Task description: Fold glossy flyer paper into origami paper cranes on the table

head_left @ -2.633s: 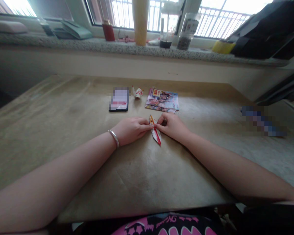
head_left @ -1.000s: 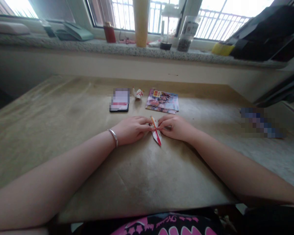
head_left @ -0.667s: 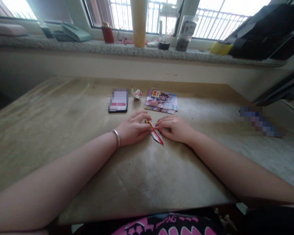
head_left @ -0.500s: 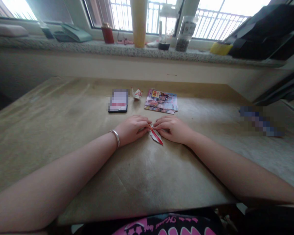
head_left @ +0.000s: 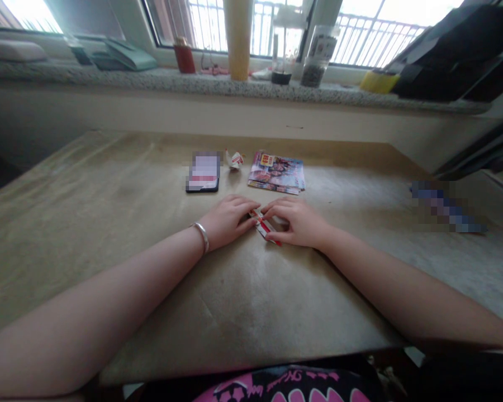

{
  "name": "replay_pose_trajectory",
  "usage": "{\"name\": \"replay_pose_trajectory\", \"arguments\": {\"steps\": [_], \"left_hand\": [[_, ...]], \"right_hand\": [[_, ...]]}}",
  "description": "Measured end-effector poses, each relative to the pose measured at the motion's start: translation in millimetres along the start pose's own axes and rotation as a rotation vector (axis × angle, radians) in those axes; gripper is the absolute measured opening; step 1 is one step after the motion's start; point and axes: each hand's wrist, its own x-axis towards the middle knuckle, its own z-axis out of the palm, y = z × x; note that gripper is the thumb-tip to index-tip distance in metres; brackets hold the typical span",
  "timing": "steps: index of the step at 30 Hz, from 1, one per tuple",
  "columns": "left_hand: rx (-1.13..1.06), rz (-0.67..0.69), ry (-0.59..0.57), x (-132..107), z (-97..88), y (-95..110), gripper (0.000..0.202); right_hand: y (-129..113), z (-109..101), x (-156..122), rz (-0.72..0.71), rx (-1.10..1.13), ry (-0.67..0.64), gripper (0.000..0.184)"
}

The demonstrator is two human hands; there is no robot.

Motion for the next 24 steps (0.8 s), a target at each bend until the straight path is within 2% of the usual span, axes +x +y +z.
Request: {"name": "replay_pose_trajectory", "arguments": {"steps": [8,15,24], "left_hand": [[-0.020,-0.068,-0.003,-3,-1.7,-4,0.036],[-0.077,-0.034,-0.004,-3,-1.1,-12,0.030],[-0.030,0.037,-0.001,-2,-3.1,-7,0.027]], "right_hand": [[-3,3,1,0.088,-0.062,0.017,0.042],[1,5,0,0.059,-0.008,0.029,0.031],[2,8,0,0.086,0.057,0.071,0.023]]}}
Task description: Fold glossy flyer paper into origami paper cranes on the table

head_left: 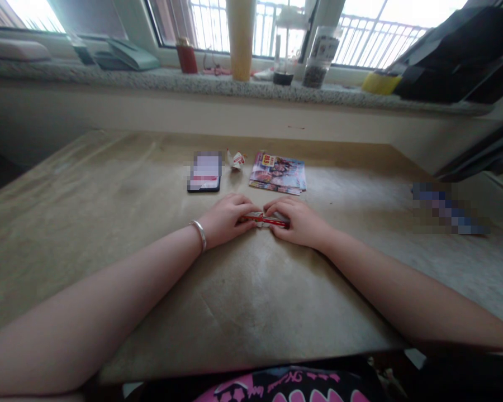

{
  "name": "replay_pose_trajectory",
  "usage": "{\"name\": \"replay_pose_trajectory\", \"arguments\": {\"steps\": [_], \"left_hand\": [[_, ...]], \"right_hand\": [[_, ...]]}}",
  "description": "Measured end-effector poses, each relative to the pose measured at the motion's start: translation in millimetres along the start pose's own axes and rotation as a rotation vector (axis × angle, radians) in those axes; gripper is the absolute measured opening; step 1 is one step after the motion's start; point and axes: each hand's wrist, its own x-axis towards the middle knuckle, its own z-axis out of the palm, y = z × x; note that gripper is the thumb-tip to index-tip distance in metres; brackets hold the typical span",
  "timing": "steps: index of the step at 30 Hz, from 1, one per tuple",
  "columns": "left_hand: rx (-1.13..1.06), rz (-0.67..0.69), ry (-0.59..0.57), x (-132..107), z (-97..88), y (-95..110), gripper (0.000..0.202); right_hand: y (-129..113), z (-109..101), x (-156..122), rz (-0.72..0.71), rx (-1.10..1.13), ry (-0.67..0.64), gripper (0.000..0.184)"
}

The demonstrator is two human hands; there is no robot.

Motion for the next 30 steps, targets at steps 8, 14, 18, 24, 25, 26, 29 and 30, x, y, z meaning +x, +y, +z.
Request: {"name": "replay_pose_trajectory", "arguments": {"steps": [8,14,18,24,25,26,29,30], "left_hand": [[-0.052,-0.028,-0.018,0,-1.4,5,0.021],[-0.125,-0.027,-0.041,1,-2.4,7,0.013],[-0.167,-0.024,-0.041,1,-2.7,8,0.011],[-0.228,-0.054,-0.017,0,-2.2,8,0.015],[-0.233,-0.068,0.002,0,-2.3,9,0.015],[-0.239,-0.081,0.022,-1,-2.4,9,0.015],[-0.266,-0.114,0.052,-1,-2.7,11,0.014],[-0.275,-0.125,0.056,-1,-2.7,12,0.014]], "right_hand": [[0,0,0,-0.039,0.031,-0.007,0.005],[-5,-2,0,0.075,-0.034,0.002,0.014],[-7,0,2,0.147,-0.019,0.018,0.022],[-8,1,4,0.233,0.062,0.018,0.010],[-7,2,4,0.256,0.083,0.023,0.010],[-7,2,4,0.276,0.104,0.029,0.010],[-8,2,5,0.320,0.180,0.034,0.012],[-8,3,5,0.338,0.211,0.034,0.014]]}}
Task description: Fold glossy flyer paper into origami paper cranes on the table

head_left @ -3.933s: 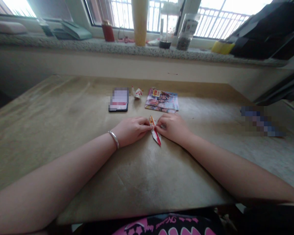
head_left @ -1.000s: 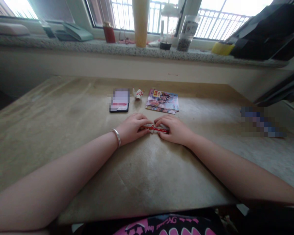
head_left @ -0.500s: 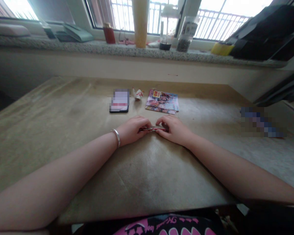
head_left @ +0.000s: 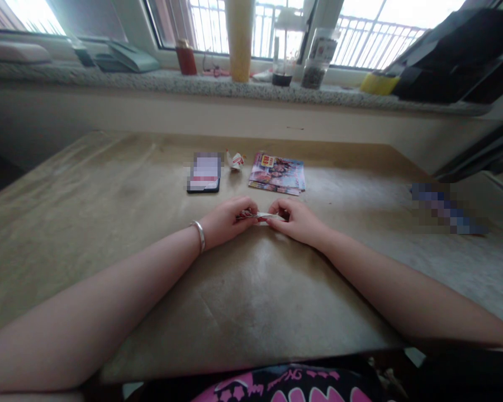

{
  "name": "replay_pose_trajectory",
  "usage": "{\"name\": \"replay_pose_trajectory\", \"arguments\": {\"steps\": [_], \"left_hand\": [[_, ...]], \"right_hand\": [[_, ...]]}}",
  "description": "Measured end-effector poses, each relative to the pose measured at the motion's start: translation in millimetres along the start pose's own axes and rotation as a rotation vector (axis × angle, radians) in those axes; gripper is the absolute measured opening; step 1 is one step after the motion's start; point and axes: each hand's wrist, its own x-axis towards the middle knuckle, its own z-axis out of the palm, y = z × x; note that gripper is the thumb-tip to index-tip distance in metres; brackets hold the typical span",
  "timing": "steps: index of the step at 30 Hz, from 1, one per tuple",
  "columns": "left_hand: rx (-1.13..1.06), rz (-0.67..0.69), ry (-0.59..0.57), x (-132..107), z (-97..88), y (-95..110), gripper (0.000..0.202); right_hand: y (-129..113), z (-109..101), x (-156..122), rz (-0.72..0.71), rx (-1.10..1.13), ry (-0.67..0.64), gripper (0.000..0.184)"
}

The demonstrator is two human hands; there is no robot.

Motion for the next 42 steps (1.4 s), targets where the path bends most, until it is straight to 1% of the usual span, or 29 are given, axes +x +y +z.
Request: {"name": "replay_pose_trajectory", "arguments": {"steps": [4,7,10,14,16,18,21,24,28,29,32,35,39,42], "left_hand": [[-0.050,-0.032,0.009,0.9,1.2,1.5,0.019],[-0.065,-0.030,-0.001,1.2,2.1,2.6,0.019],[-0.066,-0.061,-0.006,1.1,3.3,2.9,0.018],[-0.087,-0.113,0.050,1.2,5.2,0.8,0.022],[-0.093,-0.103,0.066,1.7,5.5,-0.4,0.025],[-0.063,-0.078,0.056,2.4,5.0,-1.0,0.023],[0.028,-0.047,0.032,3.4,3.7,-0.4,0.017],[0.065,-0.048,0.022,3.9,2.8,0.6,0.015],[0.024,-0.098,0.041,3.4,2.5,0.7,0.015],[0.005,-0.116,0.049,3.2,2.2,0.8,0.016],[-0.043,-0.138,0.040,2.9,1.1,1.3,0.018],[-0.070,-0.132,0.018,2.8,0.4,1.7,0.018],[-0.079,-0.142,-0.005,2.5,2.5,1.3,0.018],[-0.019,-0.102,0.000,2.8,4.9,0.6,0.016]], "right_hand": [[-4.8,0.8,1.6,0.092,0.115,-0.024,0.021],[-7.9,2.1,2.0,0.130,0.128,-0.027,0.017],[-8.2,4.4,1.4,0.104,0.125,0.005,0.012],[-7.3,6.5,-0.2,0.034,0.102,0.058,0.011],[-7.5,6.6,-1.1,-0.009,0.062,0.068,0.011],[-8.0,6.5,-1.6,-0.033,0.021,0.078,0.011],[-8.5,6.5,-2.2,-0.038,-0.011,0.085,0.010],[-8.0,6.9,-2.7,-0.052,0.016,0.060,0.010],[-6.0,7.9,-3.2,-0.074,0.087,0.013,0.026],[-5.4,8.1,-3.2,-0.076,0.103,0.007,0.027],[-4.8,8.5,-2.5,-0.063,0.125,0.007,0.020],[-5.8,8.2,-1.3,-0.039,0.102,0.050,0.014],[-8.1,7.4,-0.6,-0.007,0.069,0.084,0.013],[-9.1,7.0,-1.2,-0.021,0.070,0.075,0.013]]}}
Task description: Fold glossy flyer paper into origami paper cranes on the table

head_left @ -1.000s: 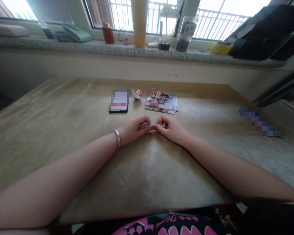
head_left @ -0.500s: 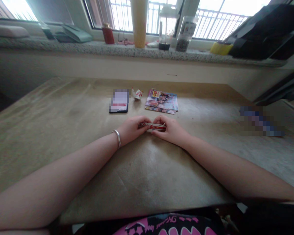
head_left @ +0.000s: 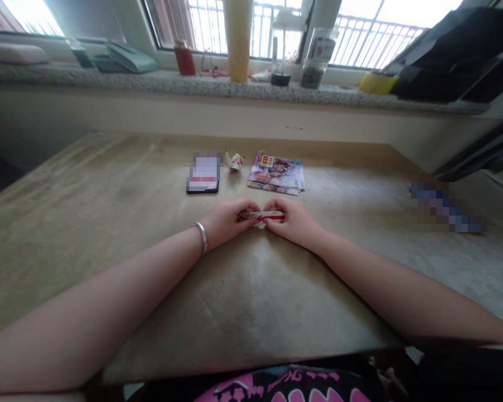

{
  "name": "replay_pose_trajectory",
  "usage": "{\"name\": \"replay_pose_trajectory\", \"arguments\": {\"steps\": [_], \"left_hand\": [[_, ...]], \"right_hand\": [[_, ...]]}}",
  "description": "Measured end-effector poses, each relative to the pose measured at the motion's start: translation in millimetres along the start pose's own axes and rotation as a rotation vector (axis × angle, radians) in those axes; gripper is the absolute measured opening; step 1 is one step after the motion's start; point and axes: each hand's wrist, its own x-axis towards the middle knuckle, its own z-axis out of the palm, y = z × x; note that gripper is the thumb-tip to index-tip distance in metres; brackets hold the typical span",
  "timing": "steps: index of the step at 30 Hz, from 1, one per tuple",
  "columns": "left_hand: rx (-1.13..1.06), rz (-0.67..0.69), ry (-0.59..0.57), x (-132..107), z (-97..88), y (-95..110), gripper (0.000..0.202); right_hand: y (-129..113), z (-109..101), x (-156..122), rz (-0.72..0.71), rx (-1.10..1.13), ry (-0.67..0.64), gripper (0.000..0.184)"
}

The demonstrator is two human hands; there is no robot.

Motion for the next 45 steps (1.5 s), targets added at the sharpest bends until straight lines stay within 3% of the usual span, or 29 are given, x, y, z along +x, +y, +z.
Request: {"name": "replay_pose_trajectory", "arguments": {"steps": [7,14,17,21,25,33,37,45], "left_hand": [[0.226,0.164,0.127,1,-1.6,0,0.005],[0.324,0.301,0.087,3,-0.3,-2,0.005],[0.349,0.362,0.069,3,-1.7,-3,0.008],[0.368,0.422,0.030,0,-5.5,-3,0.012],[0.399,0.466,0.007,-2,-7.2,-4,0.019],[0.441,0.376,0.069,1,-8.0,-12,0.022],[0.414,0.318,0.042,2,-5.3,-17,0.023],[0.282,0.322,-0.071,3,-6.3,-17,0.026]], "right_hand": [[0,1,-1,-0.083,-0.001,-0.017,0.012],[1,-2,-2,-0.160,-0.252,0.020,0.005],[1,-7,-3,-0.271,-0.394,0.028,0.010],[5,-12,-2,-0.442,-0.599,-0.023,0.018],[9,-12,0,-0.464,-0.622,-0.092,0.019],[8,-17,-1,-0.443,-0.432,-0.182,0.025],[11,-14,0,-0.430,-0.358,-0.151,0.024],[16,-16,3,-0.466,-0.507,-0.065,0.021]]}}
